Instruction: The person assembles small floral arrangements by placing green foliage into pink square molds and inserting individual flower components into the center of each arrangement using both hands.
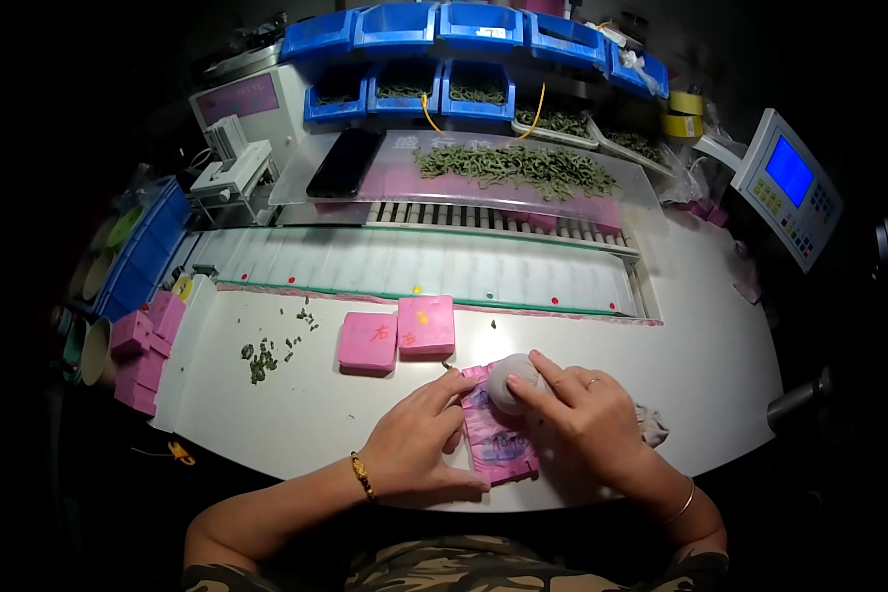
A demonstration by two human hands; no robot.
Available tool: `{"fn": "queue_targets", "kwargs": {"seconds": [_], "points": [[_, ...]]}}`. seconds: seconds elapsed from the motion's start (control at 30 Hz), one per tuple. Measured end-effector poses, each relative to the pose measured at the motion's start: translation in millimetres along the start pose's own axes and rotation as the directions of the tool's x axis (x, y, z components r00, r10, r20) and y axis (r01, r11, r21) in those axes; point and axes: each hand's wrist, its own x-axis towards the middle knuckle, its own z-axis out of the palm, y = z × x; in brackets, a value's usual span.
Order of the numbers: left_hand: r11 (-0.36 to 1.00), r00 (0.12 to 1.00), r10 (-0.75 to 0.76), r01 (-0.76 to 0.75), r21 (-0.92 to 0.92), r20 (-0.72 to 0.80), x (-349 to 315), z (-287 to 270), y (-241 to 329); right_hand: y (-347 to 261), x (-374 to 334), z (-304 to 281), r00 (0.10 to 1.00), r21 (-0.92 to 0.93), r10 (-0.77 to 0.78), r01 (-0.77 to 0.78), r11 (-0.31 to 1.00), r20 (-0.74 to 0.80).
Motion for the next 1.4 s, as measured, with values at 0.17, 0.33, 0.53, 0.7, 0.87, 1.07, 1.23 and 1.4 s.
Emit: {"fn": "queue_targets", "kwargs": {"seconds": [0.17, 0.33, 0.53, 0.7, 0.87, 1.07, 1.23, 1.4], "points": [[0.998, 0.997, 0.033, -0.030, 0.047, -0.066, -1, 4, -2, -7, 11, -28, 0.975, -0.059, -0.027, 0.014, 0.998, -0.220], [0.999, 0.997, 0.031, -0.028, 0.037, -0.074, 2, 5, -1, -15, 0, 10, 0.996, -0.137, -0.091, 0.088, 0.987, -0.019], [0.996, 0.998, -0.061, 0.061, -0.063, 0.012, 1, 5, 0, 7, -13, -2, 0.999, -0.042, 0.032, -0.034, 0.999, -0.030], [0.993, 0.998, 0.041, -0.035, 0.113, -0.052, -2, 9, -1, 28, -27, 4, 0.966, -0.180, 0.255, -0.258, 0.949, -0.040], [1.000, 0.999, 0.006, -0.005, 0.015, -0.033, -2, 6, -3, 15, -18, -6, 0.959, 0.113, 0.218, -0.240, 0.964, 0.182], [0.995, 0.981, 0.101, -0.102, 0.002, -0.164, -5, 14, 0, 18, 3, 13, 0.906, 0.743, -0.002, -0.346, 0.573, 0.424], [0.984, 0.965, 0.061, -0.101, -0.148, -0.254, -6, 15, 2, 19, 4, 21, 0.894, 0.898, -0.098, -0.428, 0.100, 0.437], [0.809, 0.939, -0.200, -0.004, -0.588, -0.281, -6, 22, -11, 10, -5, 31, 0.943, 0.918, -0.022, -0.318, 0.235, 0.332]]}}
